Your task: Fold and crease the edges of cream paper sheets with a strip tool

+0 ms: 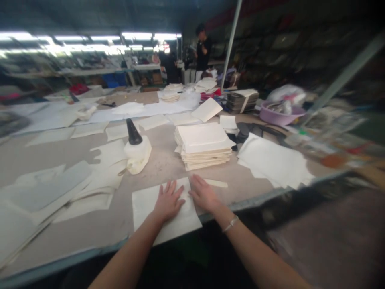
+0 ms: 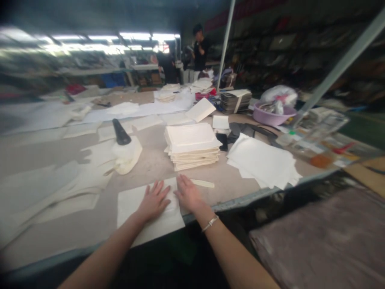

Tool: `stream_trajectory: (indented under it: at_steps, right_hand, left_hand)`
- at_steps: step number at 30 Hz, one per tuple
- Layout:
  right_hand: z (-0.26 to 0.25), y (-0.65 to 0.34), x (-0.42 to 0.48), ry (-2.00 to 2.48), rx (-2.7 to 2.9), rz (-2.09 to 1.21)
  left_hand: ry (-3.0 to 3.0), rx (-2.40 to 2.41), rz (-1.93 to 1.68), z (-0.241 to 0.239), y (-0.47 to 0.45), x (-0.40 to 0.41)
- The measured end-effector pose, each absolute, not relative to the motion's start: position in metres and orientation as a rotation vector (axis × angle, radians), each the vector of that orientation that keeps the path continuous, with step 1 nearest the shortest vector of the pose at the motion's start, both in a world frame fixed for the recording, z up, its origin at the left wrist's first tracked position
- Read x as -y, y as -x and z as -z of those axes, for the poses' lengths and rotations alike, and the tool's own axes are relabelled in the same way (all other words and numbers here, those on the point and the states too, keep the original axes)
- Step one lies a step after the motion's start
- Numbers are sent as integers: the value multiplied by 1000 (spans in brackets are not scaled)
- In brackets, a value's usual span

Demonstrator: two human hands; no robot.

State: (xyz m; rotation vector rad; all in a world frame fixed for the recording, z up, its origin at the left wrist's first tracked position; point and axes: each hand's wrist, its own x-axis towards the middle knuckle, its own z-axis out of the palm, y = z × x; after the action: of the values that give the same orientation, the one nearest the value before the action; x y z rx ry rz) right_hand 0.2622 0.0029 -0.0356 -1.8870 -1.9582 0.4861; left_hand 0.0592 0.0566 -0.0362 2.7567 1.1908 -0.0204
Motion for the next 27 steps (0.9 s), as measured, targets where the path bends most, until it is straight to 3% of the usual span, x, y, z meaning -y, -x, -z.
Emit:
stream_trajectory:
  at_steps: [7,27]
  right_hand:
    - [39,-322,-7,2128,2018,-242]
    - [31,-313,-25,2071,2168,-293]
  left_hand:
    - [-2801,-1110,-103,40,-64,-49]
    - [-2782,-1215,-300,46,-81,-38]
